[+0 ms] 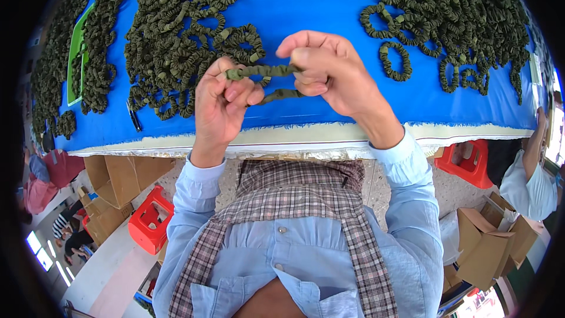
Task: The person repeatedly picks up green coiled cord segments from a blue table, joins them end-to-end by hand, and uses small scissors to trim the ends. The person places the finished joined segments back onto the table. Another person briefly adds more cord segments to the table.
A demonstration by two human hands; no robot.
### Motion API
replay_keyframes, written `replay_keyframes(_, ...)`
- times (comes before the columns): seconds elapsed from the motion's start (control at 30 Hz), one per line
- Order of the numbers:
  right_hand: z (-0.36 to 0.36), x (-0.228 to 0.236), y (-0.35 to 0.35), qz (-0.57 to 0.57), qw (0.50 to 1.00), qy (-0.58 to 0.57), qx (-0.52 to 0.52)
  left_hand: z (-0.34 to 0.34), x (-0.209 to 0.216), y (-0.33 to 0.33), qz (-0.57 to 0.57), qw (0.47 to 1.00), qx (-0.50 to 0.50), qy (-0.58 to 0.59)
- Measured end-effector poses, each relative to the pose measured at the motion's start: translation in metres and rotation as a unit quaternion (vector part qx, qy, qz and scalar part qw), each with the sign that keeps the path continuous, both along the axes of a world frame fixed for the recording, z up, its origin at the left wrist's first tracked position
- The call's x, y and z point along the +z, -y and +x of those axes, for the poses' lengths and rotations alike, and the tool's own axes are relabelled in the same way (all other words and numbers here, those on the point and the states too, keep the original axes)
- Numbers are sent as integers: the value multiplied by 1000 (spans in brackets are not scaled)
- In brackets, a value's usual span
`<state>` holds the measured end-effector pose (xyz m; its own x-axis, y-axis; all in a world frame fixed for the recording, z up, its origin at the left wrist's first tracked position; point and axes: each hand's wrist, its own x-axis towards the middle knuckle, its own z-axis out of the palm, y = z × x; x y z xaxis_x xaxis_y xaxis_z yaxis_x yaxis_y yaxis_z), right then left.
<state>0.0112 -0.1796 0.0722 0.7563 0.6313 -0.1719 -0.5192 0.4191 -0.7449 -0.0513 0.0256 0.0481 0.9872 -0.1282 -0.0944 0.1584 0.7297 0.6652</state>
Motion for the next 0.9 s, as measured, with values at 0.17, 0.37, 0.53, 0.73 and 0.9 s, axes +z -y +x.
replay_keyframes(0.17, -6, 0, -4, -187, 972, 139, 18, -4, 5, -1, 17, 1000, 23, 4)
replay_keyframes(0.37, -7, -14, -13, -84, 992, 81, -44, -3, 5, -3, 110, 993, -10, 36)
replay_keyframes(0.53, -9, -6, -14, -108, 986, 114, -55, 0, 1, 5, 193, 979, -36, 50)
replay_keyframes(0.73, -17, -10, -23, -272, 814, 496, -136, 5, 5, 14, 252, 965, -34, 55)
replay_keyframes(0.9, -17, -8, -20, -236, 880, 398, -108, 6, 5, 12, 271, 959, -36, 68)
